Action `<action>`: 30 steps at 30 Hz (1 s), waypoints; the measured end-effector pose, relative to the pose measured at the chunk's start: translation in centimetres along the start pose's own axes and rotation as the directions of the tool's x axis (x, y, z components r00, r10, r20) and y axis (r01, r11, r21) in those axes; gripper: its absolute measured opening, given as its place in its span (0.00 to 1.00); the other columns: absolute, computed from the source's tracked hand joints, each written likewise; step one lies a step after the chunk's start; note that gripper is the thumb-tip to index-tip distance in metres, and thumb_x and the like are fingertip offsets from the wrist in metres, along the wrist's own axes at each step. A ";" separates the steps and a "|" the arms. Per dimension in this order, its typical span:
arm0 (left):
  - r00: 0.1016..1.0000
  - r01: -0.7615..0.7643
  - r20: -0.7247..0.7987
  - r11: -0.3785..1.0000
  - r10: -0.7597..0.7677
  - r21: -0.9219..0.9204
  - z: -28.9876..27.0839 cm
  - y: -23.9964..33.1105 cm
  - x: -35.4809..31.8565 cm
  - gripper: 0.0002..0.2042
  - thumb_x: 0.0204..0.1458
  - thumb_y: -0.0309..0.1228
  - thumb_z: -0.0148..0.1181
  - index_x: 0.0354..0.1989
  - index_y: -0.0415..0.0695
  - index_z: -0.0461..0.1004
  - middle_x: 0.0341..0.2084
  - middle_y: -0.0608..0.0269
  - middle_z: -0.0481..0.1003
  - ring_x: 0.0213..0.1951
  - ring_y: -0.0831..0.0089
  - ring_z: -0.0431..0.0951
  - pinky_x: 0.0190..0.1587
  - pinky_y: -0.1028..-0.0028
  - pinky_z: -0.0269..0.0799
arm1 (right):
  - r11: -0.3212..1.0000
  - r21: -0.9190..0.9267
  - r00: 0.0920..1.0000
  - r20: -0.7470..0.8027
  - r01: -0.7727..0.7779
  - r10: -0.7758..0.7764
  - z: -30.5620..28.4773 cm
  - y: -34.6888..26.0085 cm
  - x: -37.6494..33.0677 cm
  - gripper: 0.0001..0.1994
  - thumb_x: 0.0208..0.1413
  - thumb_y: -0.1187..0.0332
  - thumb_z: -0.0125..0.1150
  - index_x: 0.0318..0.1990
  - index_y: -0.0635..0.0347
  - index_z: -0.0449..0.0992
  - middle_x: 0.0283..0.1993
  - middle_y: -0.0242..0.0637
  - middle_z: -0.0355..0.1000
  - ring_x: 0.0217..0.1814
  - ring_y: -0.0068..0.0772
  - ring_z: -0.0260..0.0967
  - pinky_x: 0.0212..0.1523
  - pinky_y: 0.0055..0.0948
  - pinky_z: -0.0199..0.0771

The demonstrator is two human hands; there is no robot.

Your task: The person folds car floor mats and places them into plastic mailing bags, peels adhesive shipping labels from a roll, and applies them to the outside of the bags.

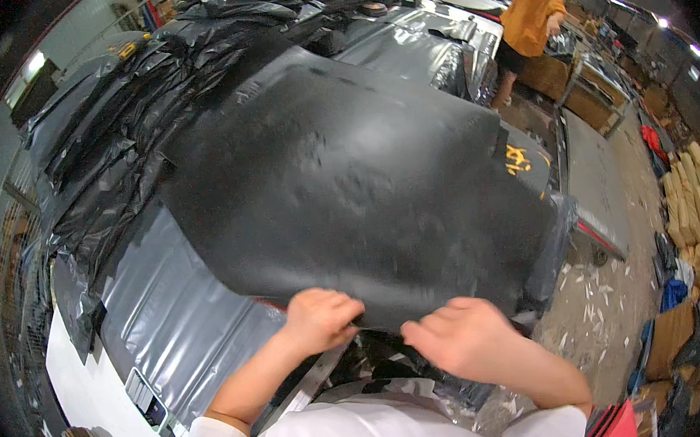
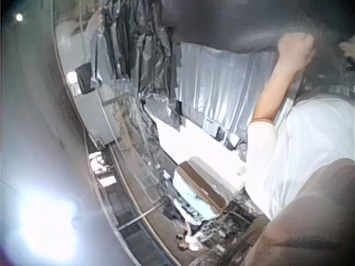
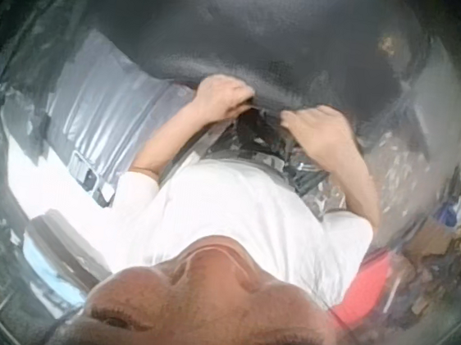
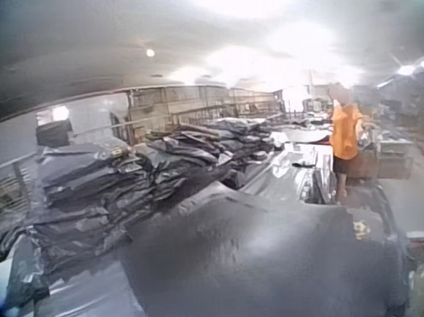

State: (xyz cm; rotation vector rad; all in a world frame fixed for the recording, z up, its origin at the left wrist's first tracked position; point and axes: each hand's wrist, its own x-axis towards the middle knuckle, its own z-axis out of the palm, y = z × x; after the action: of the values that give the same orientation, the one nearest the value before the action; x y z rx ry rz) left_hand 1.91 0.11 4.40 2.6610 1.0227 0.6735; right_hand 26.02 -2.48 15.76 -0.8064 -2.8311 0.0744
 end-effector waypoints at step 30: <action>0.594 0.778 -0.326 0.628 -0.736 -0.001 4.5 -15.7 -0.6 0.27 0.51 0.43 0.50 0.58 0.44 0.58 0.61 0.54 0.53 0.64 0.61 0.49 0.63 0.59 0.37 | 0.970 -0.017 0.964 -0.109 -0.244 0.241 22.5 21.6 24.6 0.34 0.48 0.41 0.46 0.61 0.46 0.57 0.66 0.38 0.48 0.70 0.40 0.38 0.66 0.46 0.32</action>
State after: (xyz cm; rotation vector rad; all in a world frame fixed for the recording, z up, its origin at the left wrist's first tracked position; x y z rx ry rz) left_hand -5.36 11.16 -5.23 1.8879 2.1746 0.8058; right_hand 12.21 28.95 -4.18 -1.1259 -2.6273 0.0233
